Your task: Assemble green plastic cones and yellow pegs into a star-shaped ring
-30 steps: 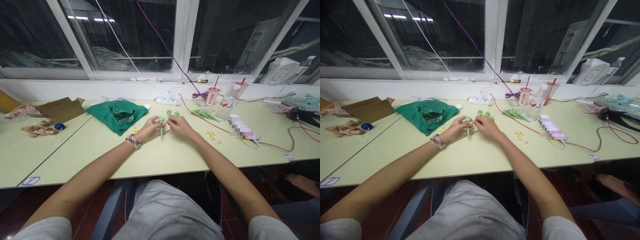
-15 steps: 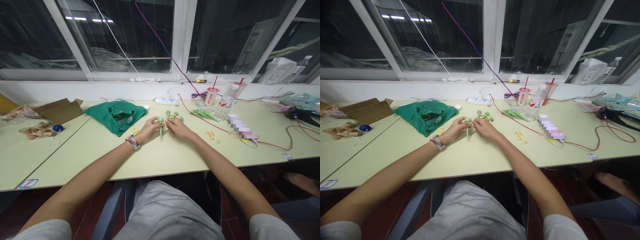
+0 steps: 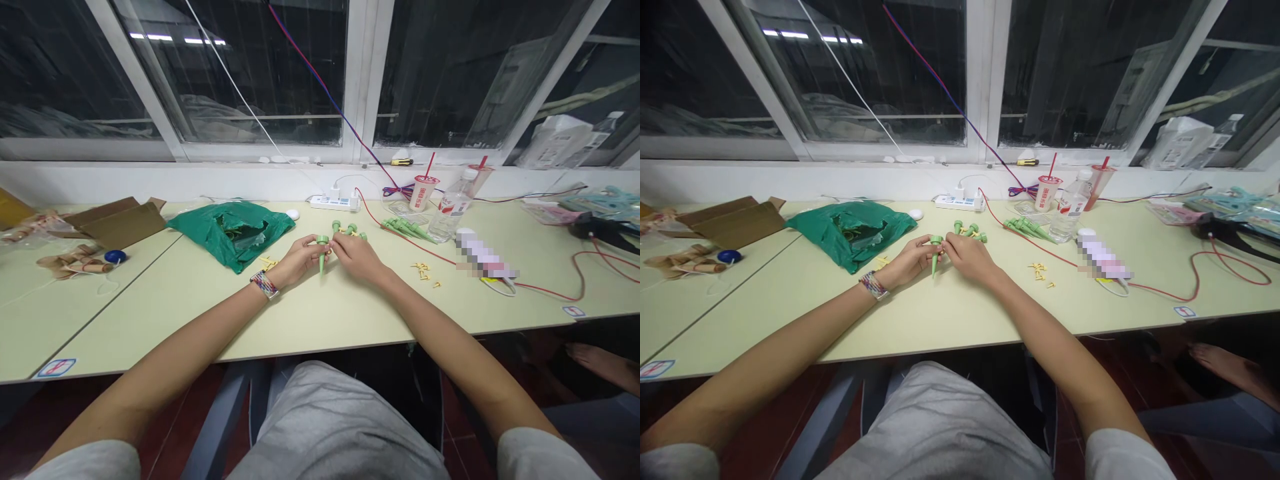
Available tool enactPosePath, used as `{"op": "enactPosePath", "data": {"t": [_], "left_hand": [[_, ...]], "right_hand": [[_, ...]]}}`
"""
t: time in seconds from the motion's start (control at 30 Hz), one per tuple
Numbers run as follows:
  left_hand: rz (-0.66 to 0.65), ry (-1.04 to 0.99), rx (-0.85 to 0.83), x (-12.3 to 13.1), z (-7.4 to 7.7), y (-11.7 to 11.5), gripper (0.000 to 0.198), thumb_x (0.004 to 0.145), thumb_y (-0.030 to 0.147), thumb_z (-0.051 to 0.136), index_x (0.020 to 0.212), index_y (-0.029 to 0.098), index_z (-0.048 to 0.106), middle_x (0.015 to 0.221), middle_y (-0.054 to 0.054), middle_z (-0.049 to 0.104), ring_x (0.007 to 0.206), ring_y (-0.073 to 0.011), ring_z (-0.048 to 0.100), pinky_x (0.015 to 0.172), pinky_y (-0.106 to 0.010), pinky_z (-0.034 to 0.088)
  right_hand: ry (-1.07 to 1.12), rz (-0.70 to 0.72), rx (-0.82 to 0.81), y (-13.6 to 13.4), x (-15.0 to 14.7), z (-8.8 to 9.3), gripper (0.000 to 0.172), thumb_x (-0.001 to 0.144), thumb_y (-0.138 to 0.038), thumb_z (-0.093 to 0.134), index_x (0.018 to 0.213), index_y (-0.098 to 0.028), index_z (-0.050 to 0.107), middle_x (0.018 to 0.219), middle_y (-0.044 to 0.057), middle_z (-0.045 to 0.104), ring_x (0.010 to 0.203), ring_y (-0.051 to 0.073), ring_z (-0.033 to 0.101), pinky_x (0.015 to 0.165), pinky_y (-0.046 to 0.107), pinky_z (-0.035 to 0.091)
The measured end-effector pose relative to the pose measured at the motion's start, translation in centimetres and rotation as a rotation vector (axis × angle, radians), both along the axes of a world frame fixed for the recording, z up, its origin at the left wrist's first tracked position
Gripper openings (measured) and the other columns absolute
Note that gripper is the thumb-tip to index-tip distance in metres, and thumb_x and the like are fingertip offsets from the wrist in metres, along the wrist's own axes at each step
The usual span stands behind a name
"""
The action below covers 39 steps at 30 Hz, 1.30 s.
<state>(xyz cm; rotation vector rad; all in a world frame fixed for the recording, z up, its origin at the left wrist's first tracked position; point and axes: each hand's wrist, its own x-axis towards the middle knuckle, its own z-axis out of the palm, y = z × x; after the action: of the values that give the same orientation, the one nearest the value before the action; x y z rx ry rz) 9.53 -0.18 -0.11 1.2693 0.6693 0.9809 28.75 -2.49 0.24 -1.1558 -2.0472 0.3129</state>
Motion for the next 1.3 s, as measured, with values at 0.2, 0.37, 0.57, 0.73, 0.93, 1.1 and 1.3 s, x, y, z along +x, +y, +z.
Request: {"op": "enactPosePath", "data": {"t": [0.2, 0.37, 0.57, 0.73, 0.93, 1.1, 1.3], "left_hand": [[0.150, 0.074, 0.194, 0.1, 0.1, -0.3, 0.045, 0.070, 0.033, 0.095, 0.101, 0.019, 0.066, 0.081, 0.000, 0.072, 0.076, -0.0161, 0.069, 0.080, -0.032, 0.054], [-0.009, 0.005, -0.015, 0.0, 0.0, -0.1, 0.039, 0.070, 0.031, 0.094, 0.095, 0.018, 0.068, 0.093, -0.004, 0.075, 0.085, -0.0168, 0.070, 0.084, -0.033, 0.055], [0.125, 0.081, 0.164, 0.0, 0.1, -0.1, 0.044, 0.068, 0.033, 0.097, 0.098, 0.019, 0.068, 0.082, -0.001, 0.073, 0.077, -0.0162, 0.069, 0.080, -0.032, 0.054], [-0.015, 0.031, -0.040, -0.2, 0.2, 0.1, 0.039, 0.069, 0.033, 0.096, 0.090, 0.017, 0.067, 0.091, -0.005, 0.074, 0.085, -0.0177, 0.071, 0.082, -0.032, 0.055], [0.096, 0.083, 0.130, -0.1, 0.2, -0.1, 0.042, 0.069, 0.035, 0.097, 0.097, 0.020, 0.070, 0.082, -0.001, 0.073, 0.078, -0.0168, 0.068, 0.080, -0.033, 0.054], [0.011, 0.102, -0.010, -0.3, 0.3, -0.1, 0.035, 0.068, 0.031, 0.095, 0.092, 0.016, 0.074, 0.092, -0.006, 0.074, 0.082, -0.0176, 0.067, 0.081, -0.033, 0.053], [-0.085, 0.314, 0.165, -0.8, 0.4, 0.0, 0.028, 0.075, 0.040, 0.089, 0.085, 0.015, 0.080, 0.084, -0.008, 0.072, 0.077, -0.0190, 0.063, 0.071, -0.032, 0.049]], "right_hand": [[0.134, 0.045, -0.269, 0.1, -0.2, 0.0, 0.040, 0.113, -0.040, 0.030, 0.078, -0.025, 0.042, 0.067, 0.000, 0.058, 0.061, 0.018, 0.058, 0.067, 0.030, 0.043], [-0.090, -0.015, 0.040, -0.3, 0.0, 0.1, 0.028, 0.110, -0.036, 0.042, 0.087, -0.024, 0.051, 0.087, 0.006, 0.068, 0.081, 0.022, 0.061, 0.073, 0.031, 0.039], [0.061, 0.020, -0.178, 0.1, -0.1, -0.2, 0.041, 0.113, -0.040, 0.031, 0.078, -0.025, 0.045, 0.065, 0.000, 0.057, 0.067, 0.020, 0.057, 0.069, 0.030, 0.040], [-0.140, -0.022, 0.037, -0.2, 0.1, -0.1, 0.027, 0.111, -0.036, 0.040, 0.090, -0.024, 0.052, 0.086, 0.005, 0.067, 0.077, 0.023, 0.058, 0.069, 0.031, 0.034], [0.003, 0.003, -0.118, -0.2, -0.1, 0.0, 0.037, 0.113, -0.038, 0.035, 0.080, -0.025, 0.047, 0.071, 0.001, 0.061, 0.070, 0.020, 0.057, 0.069, 0.030, 0.037], [0.055, -0.041, -0.093, 0.1, 0.2, 0.1, 0.023, 0.107, -0.039, 0.050, 0.095, -0.023, 0.060, 0.083, 0.001, 0.070, 0.072, 0.019, 0.060, 0.071, 0.031, 0.040], [0.018, 0.140, -0.034, 0.8, 1.7, 0.0, 0.030, 0.091, -0.020, 0.063, 0.120, -0.023, 0.073, 0.115, 0.006, 0.070, 0.073, 0.015, 0.065, 0.079, 0.032, 0.050]]}}
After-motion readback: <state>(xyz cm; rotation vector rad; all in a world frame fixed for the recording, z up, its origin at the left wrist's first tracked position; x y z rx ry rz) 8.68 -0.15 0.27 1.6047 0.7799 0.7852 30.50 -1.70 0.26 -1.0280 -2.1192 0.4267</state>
